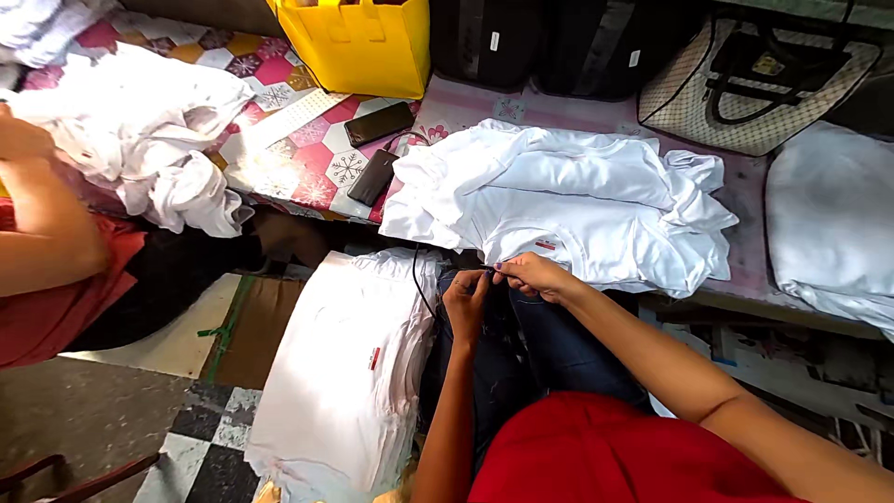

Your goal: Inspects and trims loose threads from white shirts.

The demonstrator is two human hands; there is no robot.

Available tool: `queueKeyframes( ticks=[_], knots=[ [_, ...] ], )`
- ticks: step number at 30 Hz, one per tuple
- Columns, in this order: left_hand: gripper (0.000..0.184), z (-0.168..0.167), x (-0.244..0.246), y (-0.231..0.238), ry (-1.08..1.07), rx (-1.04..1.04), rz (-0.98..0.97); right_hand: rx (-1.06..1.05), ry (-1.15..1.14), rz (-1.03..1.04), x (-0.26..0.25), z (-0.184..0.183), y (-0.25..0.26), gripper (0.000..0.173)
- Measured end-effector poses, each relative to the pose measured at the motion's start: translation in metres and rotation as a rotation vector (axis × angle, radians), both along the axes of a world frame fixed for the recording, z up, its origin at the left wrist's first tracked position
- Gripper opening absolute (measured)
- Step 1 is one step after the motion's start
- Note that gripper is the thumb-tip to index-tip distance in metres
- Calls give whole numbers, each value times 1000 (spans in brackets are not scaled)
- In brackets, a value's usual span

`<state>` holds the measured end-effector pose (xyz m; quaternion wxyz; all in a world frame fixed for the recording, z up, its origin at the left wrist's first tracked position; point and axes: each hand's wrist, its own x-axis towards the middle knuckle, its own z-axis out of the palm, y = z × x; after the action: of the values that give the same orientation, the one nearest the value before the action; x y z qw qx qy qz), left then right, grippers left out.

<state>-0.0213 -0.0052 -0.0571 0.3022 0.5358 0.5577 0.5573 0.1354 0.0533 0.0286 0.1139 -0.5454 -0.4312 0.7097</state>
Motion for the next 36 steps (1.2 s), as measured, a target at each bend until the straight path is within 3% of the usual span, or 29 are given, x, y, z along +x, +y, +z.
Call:
queueKeyframes(
  ticks=[14, 18, 20, 29, 36],
  knots=[
    [12, 1, -4, -3, -63, -77, 33, 22, -12, 0, -2, 1, 1, 31],
    [22, 14, 1, 8, -285, -322, -60, 59, -17, -26, 8, 10, -4, 33],
    [17, 13, 6, 18, -385, -373, -108, 94, -38, -50, 12, 14, -4, 33],
    [10, 10, 0, 7, -536, -235, -156, 75, 26, 62, 37, 21, 7, 30],
    [14, 27, 13, 12, -886, -210, -169, 54, 76, 182, 31, 31, 17, 36]
  ],
)
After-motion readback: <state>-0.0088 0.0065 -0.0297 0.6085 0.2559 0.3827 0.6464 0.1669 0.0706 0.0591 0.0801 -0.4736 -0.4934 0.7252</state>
